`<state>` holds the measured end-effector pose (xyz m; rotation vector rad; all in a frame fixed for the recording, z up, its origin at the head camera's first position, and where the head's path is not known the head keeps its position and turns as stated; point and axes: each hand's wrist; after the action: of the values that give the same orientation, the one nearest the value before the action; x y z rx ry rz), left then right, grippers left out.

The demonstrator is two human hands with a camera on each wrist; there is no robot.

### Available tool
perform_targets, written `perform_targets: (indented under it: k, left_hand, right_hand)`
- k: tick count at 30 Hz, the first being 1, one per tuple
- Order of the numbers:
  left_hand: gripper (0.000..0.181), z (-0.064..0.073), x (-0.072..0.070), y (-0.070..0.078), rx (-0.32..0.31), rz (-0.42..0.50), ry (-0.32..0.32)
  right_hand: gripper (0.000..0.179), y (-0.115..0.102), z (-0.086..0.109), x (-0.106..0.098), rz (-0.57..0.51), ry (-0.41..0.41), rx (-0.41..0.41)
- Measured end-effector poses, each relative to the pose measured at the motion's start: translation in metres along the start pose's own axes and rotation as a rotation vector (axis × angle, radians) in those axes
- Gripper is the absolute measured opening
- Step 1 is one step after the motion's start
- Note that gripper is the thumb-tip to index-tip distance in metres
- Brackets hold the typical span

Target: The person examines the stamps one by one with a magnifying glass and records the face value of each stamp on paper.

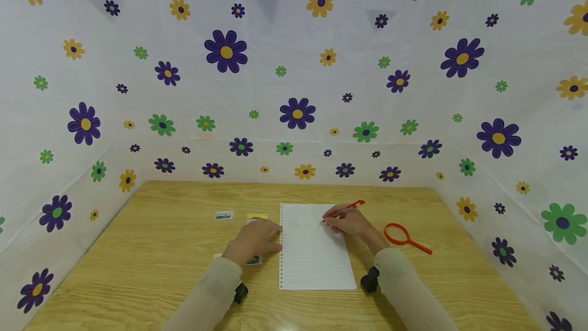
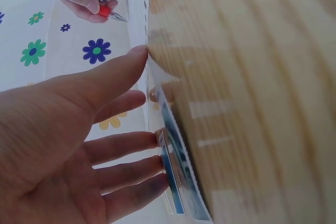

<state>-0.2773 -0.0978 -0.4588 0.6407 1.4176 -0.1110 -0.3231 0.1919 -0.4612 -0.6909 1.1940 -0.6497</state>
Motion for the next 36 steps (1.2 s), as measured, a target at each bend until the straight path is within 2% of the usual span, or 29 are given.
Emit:
perform_targets:
  k: [17,27,36]
  left_hand:
    - [0.047,0.0025,0.0012,0.0009,0.005,0.014,0.009]
    - [0.047,0.0031,-0.0024,0.0037,-0.005,0.015,0.007]
    - [0.047,0.0036,-0.0032,0.0047,-0.003,0.006,0.008]
  right_hand:
    - [0.015,0.0033,0.0023,-0.002,-0.007,0.015,-0.015]
    - [0.014,0.0031,0.0034,-0.0059,0.007,-0.03,-0.04]
    - [0.013,0.0013,0.0006,-0.0031,0.029,0.017,-0.016]
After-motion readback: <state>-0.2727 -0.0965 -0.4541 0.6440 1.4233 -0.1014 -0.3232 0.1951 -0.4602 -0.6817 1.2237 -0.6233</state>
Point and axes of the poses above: each hand's wrist, its own z-axis away from the middle knuckle, its own x-axis out of the palm, y = z × x, and after that the axes turned 5 degrees about x, right-handed
